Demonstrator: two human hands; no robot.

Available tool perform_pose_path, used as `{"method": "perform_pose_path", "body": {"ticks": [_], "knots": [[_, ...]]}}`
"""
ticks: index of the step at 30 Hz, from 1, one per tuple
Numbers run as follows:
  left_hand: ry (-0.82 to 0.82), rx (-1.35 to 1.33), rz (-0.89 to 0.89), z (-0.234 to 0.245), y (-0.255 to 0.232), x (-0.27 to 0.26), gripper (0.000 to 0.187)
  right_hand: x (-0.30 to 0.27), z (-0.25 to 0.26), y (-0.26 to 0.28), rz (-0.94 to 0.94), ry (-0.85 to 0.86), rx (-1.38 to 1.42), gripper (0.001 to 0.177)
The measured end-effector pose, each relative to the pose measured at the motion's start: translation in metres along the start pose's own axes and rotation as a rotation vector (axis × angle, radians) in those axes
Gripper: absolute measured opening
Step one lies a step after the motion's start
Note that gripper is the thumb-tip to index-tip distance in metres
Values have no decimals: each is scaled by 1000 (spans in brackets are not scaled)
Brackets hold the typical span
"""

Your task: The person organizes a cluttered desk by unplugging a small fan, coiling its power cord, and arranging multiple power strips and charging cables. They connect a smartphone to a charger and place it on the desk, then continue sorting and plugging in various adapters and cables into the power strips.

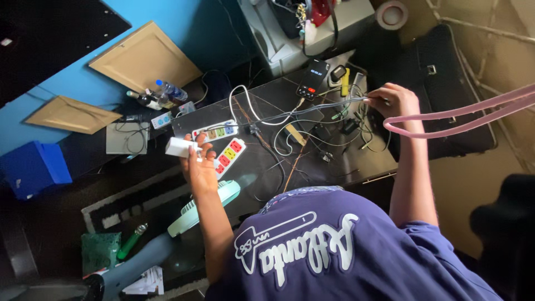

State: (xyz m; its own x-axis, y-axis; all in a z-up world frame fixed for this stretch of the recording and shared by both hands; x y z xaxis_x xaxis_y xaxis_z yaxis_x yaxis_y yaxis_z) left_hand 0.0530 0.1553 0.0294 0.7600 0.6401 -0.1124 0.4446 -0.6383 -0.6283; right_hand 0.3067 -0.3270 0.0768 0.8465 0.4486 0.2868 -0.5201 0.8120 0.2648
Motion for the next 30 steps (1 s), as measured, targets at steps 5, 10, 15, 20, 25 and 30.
{"method": "perform_pose_path", "body": {"ticks": [5,10,15,20,25,30], "knots": [[18,149,-128,-18,-17,-4,52,-11,-29,-9,-267,148,471,20],[62,294,-138,-33,-19,-7,49,-19,-80,19,-515,317,1377,17],[77,373,-71,-42,-1,-18,39,-20,-94,66,-529,429,1791,12],[120,364,-15,-49,19,-27,34,-10,-81,107,-366,494,1998,7],[137,275,53,-44,31,-28,31,-6,-72,118,-334,474,1976,15],[27,275,22,-21,25,-24,27,2,-52,92,-279,295,1853,11]]}}
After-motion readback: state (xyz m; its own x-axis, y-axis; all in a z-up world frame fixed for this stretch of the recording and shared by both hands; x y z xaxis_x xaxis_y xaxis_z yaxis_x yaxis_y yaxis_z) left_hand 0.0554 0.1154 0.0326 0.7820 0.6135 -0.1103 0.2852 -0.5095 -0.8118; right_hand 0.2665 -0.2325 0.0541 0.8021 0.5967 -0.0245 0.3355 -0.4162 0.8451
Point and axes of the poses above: each hand's wrist, its own x-axis towards the middle knuckle, its own z-axis out of the back of the hand, y = z × x, the point moved 9 cm from there along x, towards the middle knuckle, and after that the axes turned 13 degrees about -x, right-handed, at the moved point
